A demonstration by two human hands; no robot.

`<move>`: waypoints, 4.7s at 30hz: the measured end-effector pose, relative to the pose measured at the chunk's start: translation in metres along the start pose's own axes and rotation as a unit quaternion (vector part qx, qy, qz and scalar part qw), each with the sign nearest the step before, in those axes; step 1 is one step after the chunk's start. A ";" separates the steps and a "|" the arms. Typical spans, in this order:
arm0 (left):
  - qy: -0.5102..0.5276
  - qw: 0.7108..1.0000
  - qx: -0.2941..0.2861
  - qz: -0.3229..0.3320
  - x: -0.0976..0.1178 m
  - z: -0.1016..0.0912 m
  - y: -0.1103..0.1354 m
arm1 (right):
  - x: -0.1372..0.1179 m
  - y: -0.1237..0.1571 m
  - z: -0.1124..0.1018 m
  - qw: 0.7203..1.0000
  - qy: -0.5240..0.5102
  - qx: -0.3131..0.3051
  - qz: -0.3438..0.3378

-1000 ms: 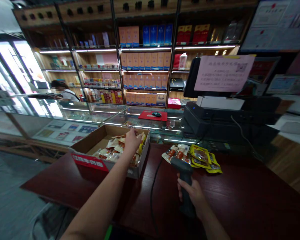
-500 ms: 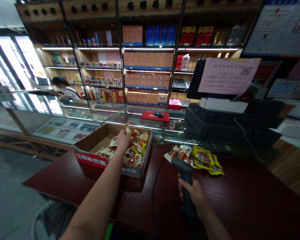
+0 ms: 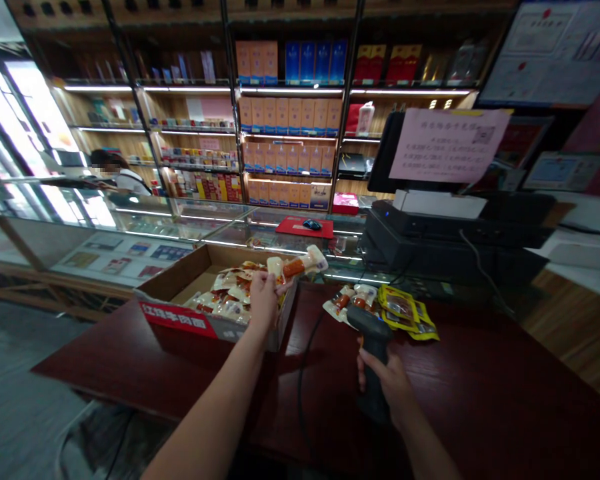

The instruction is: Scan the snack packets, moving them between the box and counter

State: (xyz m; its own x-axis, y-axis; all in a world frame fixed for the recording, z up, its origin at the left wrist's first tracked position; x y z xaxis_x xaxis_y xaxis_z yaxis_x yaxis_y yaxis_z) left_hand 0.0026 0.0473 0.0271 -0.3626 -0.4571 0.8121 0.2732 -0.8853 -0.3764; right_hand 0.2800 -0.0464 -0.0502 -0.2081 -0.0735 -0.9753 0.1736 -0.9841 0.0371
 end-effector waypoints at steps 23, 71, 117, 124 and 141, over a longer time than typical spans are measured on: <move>-0.009 0.995 -0.024 -0.094 -0.091 0.029 0.054 | -0.009 0.012 -0.020 0.998 0.020 0.059 -0.012; -0.110 0.936 -0.204 -0.266 -0.062 0.086 0.020 | -0.022 0.025 -0.071 0.993 0.003 0.115 -0.005; -0.117 0.976 -0.122 -0.136 -0.018 -0.007 0.010 | -0.031 0.004 0.028 0.998 0.045 -0.004 -0.031; -0.148 0.973 -0.115 -0.134 -0.020 -0.011 0.010 | -0.027 0.000 0.029 0.998 0.044 -0.009 -0.037; 0.006 0.969 -0.132 -0.207 -0.076 0.082 0.040 | -0.030 0.030 -0.063 0.992 0.014 0.120 -0.037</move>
State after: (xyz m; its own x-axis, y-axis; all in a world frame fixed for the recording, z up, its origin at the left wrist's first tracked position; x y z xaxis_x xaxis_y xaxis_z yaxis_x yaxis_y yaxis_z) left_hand 0.1144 0.0535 -0.0134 -0.4029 -0.0568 0.9135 -0.1357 -0.9833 -0.1209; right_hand 0.3522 -0.0640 -0.0336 -0.1837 0.0018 -0.9830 -0.0756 -0.9971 0.0123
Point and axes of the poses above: each hand's wrist, its own y-axis away from the middle knuckle, its own z-axis out of the palm, x = y × z, the point moved 9 cm from there along -y, towards the middle knuckle, and after that the axes turned 15 degrees about -x, right-handed, at the moved point
